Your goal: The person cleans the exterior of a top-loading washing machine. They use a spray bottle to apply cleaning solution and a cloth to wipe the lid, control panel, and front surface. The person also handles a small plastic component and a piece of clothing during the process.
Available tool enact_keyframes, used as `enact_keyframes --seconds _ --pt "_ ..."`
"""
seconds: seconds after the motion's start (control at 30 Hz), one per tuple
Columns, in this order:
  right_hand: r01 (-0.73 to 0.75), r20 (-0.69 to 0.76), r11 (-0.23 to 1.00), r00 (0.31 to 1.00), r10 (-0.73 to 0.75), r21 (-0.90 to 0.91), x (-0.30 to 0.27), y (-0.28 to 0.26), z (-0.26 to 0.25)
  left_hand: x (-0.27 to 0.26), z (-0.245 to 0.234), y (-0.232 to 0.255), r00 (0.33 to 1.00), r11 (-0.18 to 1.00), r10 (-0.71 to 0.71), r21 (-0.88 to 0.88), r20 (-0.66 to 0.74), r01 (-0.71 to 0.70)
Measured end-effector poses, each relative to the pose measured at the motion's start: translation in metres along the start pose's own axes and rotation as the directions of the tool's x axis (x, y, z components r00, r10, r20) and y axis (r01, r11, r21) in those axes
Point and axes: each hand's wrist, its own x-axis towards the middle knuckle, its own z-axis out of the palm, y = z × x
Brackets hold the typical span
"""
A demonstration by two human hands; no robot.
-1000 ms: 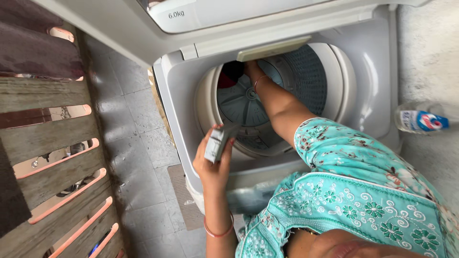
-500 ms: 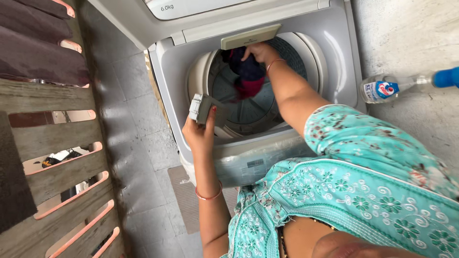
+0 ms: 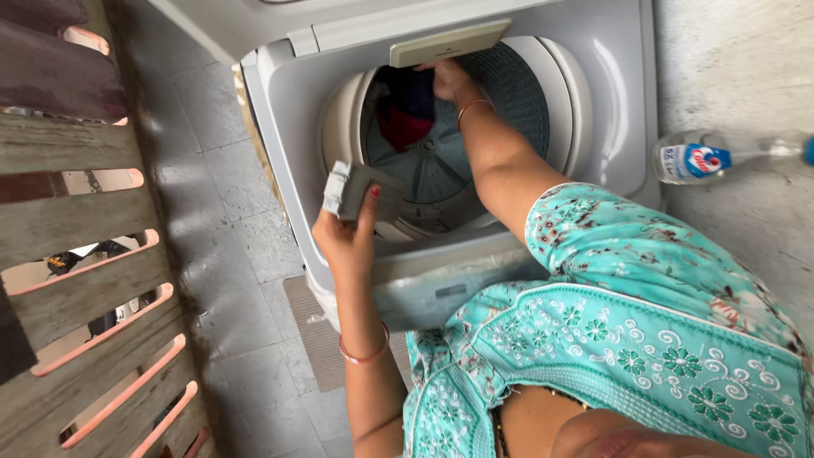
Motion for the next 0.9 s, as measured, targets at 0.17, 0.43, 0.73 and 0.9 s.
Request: enact_keyframes --seconds 0.17,0.43,0.73,0.9 --pt "0.02 -0.104 0.995 0.994 -0.03 -0.093 0.027 0.017 0.01 -0.005 -0.001 0.003 0.999 0.995 -0.053 0.082 0.007 0.052" --pt "0.033 -0.185 0.973 0.98 -0.076 -0.226 0.084 0.021 0.022 -0.005 0.002 0.009 0.986 0.983 -0.167 0.074 0.012 0.166" --pt "-0.011 -0.224 0.96 0.973 -0.055 -0.281 0.111 0.049 0.025 -0.004 0.005 0.019 0.989 0.99 -0.141 -0.011 0.049 0.142" --pt "-0.029 -0.225 0.958 0.974 -0.037 -0.284 0.128 0.063 0.042 -0.003 0.004 0.016 0.979 0.971 -0.194 0.152 0.059 0.183"
